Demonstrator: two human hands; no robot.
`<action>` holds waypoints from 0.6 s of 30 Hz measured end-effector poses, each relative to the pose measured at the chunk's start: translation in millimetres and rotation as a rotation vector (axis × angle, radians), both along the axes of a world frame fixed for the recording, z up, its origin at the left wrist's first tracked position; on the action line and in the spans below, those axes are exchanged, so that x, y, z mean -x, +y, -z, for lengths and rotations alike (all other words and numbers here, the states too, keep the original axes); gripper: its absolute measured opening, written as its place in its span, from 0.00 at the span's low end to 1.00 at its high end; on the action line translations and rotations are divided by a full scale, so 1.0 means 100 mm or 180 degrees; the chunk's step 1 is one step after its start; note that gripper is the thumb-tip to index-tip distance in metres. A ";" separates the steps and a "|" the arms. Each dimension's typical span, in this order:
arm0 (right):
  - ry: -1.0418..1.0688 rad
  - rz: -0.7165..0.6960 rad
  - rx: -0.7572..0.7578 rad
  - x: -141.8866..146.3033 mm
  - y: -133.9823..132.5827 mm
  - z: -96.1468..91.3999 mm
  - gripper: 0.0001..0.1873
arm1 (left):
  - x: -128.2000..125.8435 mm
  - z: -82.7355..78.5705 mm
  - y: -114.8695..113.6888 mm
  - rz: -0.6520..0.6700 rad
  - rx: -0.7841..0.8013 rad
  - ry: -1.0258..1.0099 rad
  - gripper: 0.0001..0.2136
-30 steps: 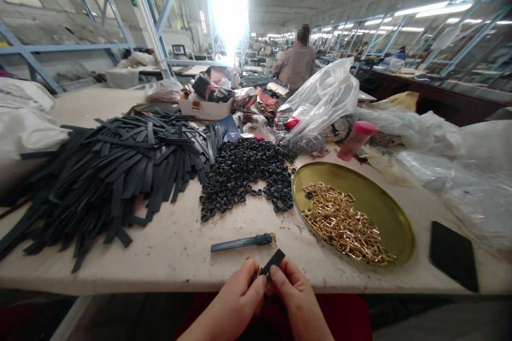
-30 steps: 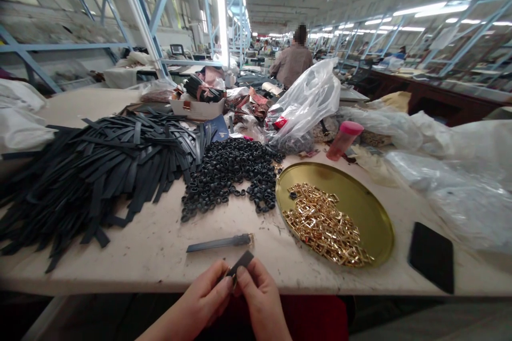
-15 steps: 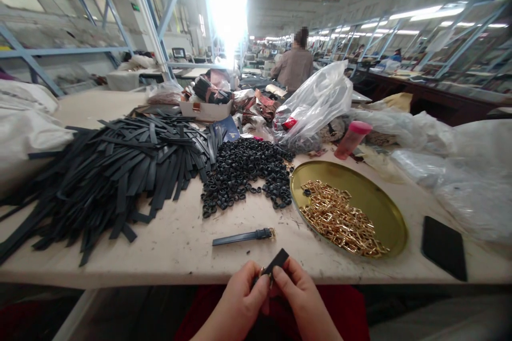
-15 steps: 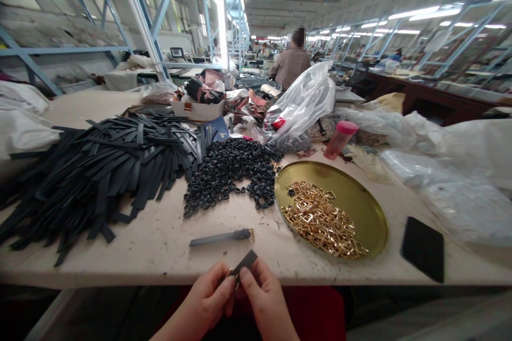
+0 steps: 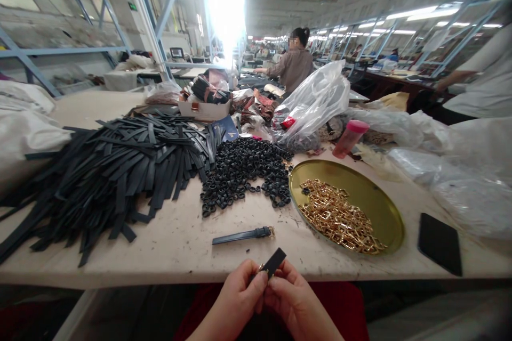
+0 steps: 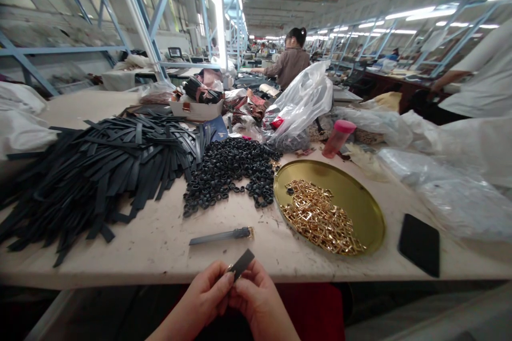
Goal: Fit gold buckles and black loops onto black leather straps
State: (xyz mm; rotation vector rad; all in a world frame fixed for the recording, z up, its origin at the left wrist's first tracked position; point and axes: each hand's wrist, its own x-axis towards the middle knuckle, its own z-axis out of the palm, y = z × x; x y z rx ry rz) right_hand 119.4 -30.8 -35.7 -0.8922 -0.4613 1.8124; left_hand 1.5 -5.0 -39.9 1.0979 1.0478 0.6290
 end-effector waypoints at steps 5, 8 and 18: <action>-0.1814 0.0619 -0.0779 -0.04 -0.05 0.21 0.09 | -0.02 -0.08 0.04 0.0141 0.0157 0.0368 0.12; -0.2098 0.0290 -0.0865 -0.14 0.04 0.24 0.11 | -0.03 -0.16 0.05 0.0182 -0.0008 0.0772 0.10; -0.2177 -0.0421 -0.1316 -0.36 0.37 0.20 0.15 | -0.05 -0.03 0.42 0.0439 -0.0305 0.0676 0.13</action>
